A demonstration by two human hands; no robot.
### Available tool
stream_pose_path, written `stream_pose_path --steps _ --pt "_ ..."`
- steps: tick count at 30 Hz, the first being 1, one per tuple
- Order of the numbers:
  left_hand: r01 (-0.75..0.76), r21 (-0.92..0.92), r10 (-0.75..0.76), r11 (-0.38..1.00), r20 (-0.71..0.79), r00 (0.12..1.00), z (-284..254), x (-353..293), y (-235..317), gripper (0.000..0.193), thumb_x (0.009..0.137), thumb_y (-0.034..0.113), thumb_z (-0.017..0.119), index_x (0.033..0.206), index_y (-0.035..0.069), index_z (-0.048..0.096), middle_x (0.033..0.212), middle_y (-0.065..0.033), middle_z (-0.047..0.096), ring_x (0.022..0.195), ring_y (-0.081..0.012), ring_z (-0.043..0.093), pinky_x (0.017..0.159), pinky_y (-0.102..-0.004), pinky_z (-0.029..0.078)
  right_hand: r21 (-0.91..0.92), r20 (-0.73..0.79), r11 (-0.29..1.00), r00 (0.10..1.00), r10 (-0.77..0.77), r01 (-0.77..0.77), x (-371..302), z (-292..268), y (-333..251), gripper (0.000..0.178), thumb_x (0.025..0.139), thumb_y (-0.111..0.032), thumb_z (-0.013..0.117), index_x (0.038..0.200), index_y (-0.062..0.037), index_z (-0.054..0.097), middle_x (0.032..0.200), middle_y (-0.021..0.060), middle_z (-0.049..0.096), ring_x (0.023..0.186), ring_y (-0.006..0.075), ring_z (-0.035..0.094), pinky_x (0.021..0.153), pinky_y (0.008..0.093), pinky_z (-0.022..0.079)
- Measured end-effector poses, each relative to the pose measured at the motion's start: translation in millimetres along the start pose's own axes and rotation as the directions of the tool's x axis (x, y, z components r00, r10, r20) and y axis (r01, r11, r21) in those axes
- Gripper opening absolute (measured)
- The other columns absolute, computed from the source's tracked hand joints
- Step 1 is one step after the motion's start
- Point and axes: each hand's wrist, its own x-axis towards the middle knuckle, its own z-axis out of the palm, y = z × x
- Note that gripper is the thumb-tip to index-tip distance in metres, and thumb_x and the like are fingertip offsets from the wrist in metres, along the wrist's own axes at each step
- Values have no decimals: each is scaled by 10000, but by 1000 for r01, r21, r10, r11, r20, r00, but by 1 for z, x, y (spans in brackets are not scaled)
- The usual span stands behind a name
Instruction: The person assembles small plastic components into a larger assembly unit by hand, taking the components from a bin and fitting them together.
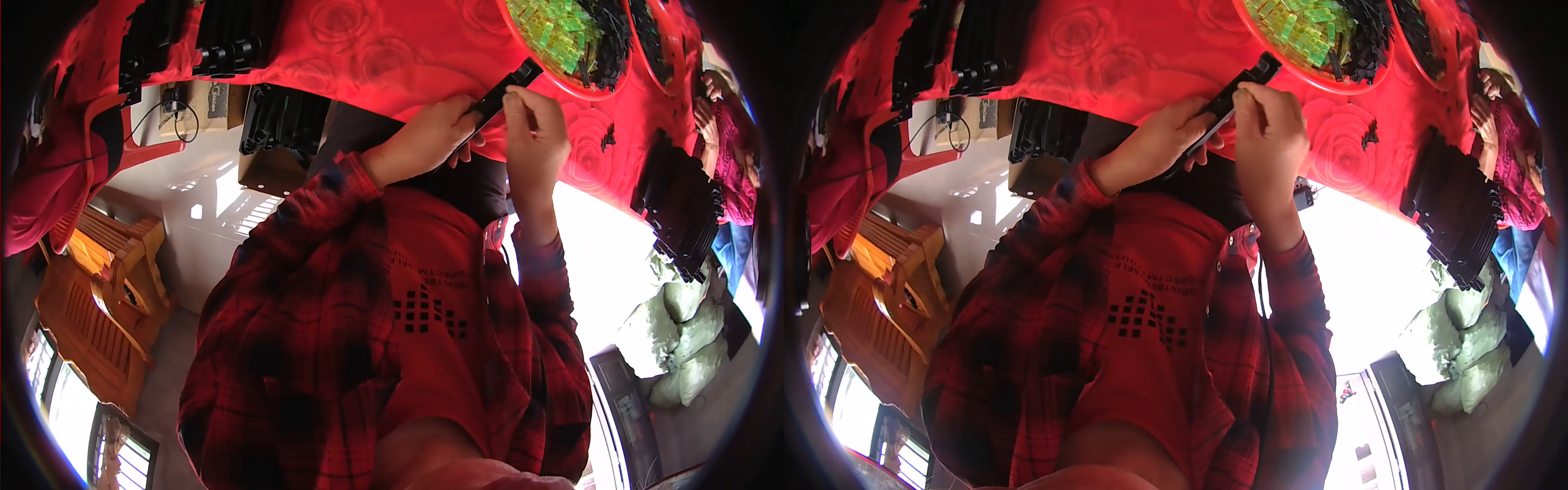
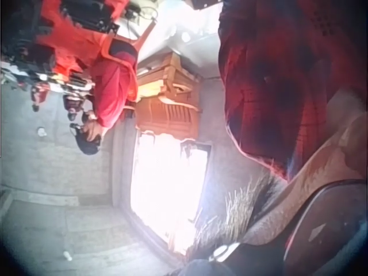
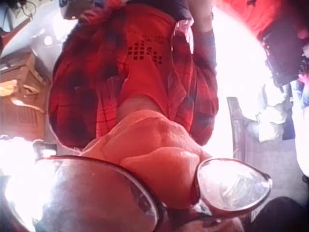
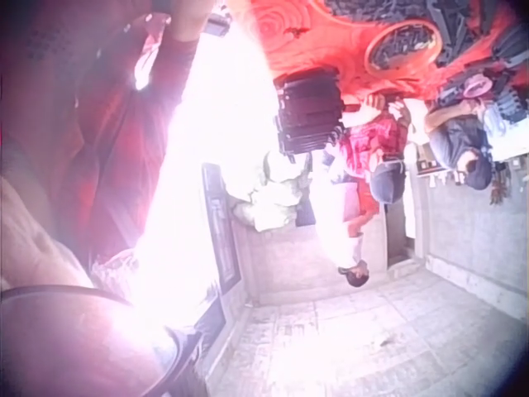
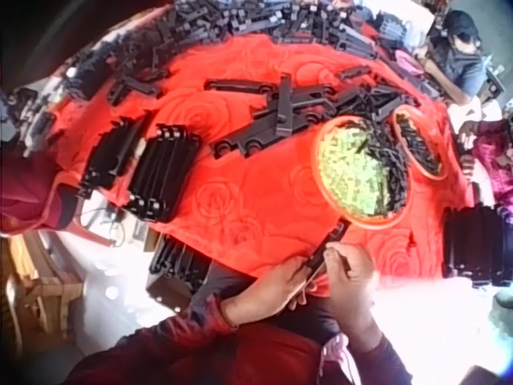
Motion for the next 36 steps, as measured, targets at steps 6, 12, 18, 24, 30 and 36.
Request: stream_pose_path --steps 6,12,18,24,30,36 --pt "-59 141 63 988 -25 998 -1 -11 8 248 1028 166 435 1162 -17 535 923 -81 661 653 -107 603 535 -241 479 -278 -151 953 975 -163 117 3 -12 3 342 936 -170 648 1205 29 577 883 87 640 801 199 610 665 319 485" --pt "-126 219 144 968 -70 987 6 -13 0 233 1019 180 463 1151 -4 522 829 -85 646 630 -138 613 537 -274 489 144 71 987 995 66 -75 2 -7 10 531 966 -235 622 1358 50 403 910 128 650 848 194 624 741 329 509" --pt "-154 206 184 966 -134 974 7 -10 -2 223 1007 222 507 1033 3 542 724 -105 634 601 -184 621 548 -323 491 127 45 991 998 40 -46 -2 -3 11 556 953 -232 637 1359 47 381 897 133 648 809 191 625 728 331 504" --pt "-191 322 267 927 -211 940 9 -11 -4 211 999 211 529 943 12 570 678 -95 623 591 -196 614 555 -348 474 71 -7 997 1000 -16 16 -5 0 3 512 936 -195 650 1311 52 405 833 126 626 741 183 604 668 334 483" --pt "-168 227 213 959 -192 958 5 -13 -7 218 1018 205 515 1034 18 626 778 -23 646 683 -91 602 633 -248 495 102 -8 995 1000 -12 13 -9 1 0 511 925 -166 655 1312 54 403 854 98 628 752 165 595 721 342 449" --pt "-221 98 239 970 -245 940 8 -15 -6 281 968 290 605 879 25 628 669 -22 606 606 -97 563 575 -264 456 -22 -22 990 990 -138 137 -16 4 -1 580 909 -155 669 1368 21 361 909 22 626 791 106 566 885 335 302"
